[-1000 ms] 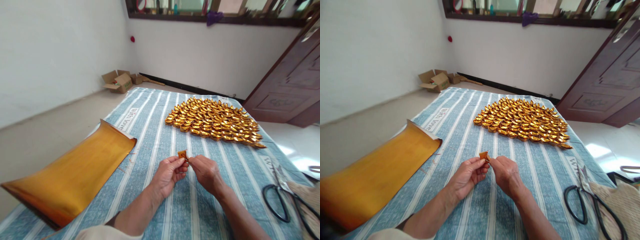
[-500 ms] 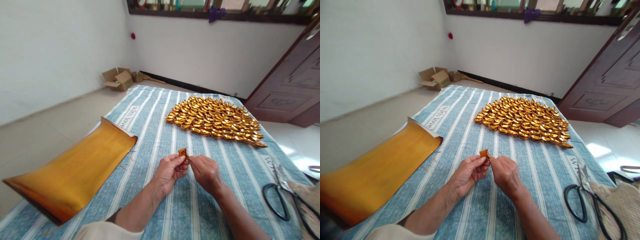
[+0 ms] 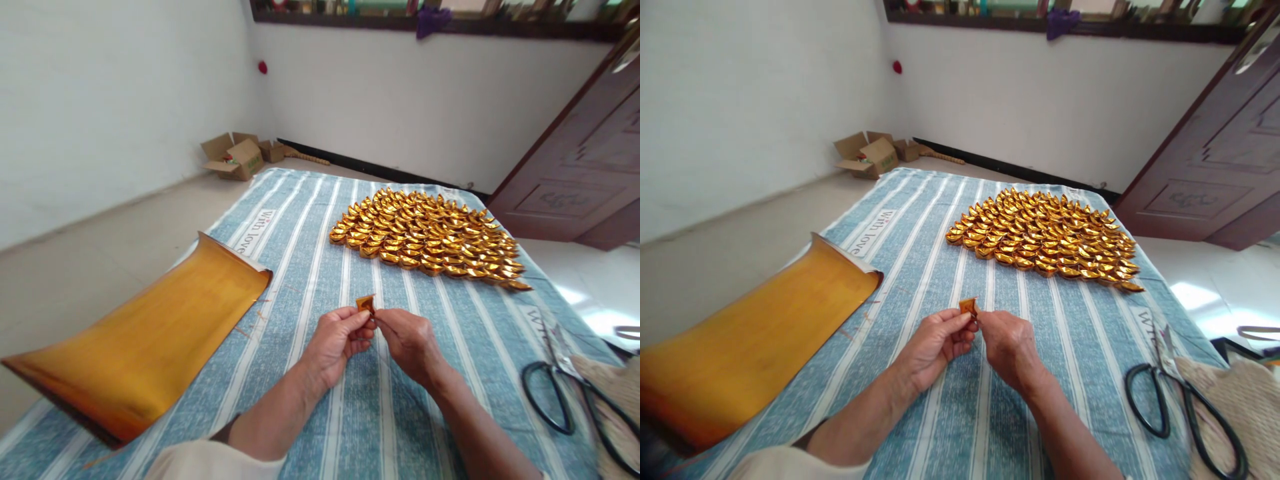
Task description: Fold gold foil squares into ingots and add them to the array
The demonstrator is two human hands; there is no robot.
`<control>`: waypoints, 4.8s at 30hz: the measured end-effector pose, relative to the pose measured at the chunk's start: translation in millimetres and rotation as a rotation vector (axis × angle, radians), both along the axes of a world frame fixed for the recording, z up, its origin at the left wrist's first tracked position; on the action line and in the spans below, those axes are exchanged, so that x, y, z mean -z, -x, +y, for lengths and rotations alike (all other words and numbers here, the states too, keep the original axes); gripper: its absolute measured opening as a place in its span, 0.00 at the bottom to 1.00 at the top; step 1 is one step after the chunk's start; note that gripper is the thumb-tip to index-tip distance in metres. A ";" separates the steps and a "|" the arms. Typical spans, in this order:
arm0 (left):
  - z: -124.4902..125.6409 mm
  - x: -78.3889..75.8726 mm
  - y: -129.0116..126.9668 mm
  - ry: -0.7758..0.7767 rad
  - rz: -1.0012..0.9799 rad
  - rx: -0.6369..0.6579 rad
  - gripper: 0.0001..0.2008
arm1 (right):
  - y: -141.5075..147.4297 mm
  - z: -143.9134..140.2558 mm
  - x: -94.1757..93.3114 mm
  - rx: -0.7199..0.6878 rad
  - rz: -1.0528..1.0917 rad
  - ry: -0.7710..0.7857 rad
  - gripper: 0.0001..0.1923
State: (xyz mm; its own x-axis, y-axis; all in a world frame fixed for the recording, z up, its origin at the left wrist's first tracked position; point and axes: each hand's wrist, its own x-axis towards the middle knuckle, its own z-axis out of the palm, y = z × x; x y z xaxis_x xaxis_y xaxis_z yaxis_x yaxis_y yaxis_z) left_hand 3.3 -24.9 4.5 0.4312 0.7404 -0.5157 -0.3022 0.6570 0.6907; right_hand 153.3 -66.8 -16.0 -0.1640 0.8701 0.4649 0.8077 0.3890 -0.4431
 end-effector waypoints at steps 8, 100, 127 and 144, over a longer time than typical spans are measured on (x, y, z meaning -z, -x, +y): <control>0.2 0.3 1.3 -0.010 -0.010 -0.007 0.02 | 2.0 0.9 0.4 0.014 0.024 -0.107 0.14; 6.8 7.4 5.8 0.013 -0.450 0.087 0.09 | 12.4 -7.7 -25.6 0.122 0.586 0.067 0.08; 5.8 6.1 6.1 0.037 -0.427 0.085 0.06 | 12.0 -5.4 -16.4 0.116 0.376 -0.101 0.08; 6.2 5.4 4.4 0.127 -0.377 -0.007 0.06 | 11.1 1.5 1.9 0.218 0.600 0.130 0.12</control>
State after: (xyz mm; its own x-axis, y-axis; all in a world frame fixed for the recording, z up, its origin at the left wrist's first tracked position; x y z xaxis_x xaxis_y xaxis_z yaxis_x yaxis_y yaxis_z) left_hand -1.1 -18.6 -0.9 0.6028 0.6847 -0.4098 -0.5236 0.7269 0.4443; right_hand 142.2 -65.3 -18.0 0.2779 0.9093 0.3098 0.4600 0.1572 -0.8739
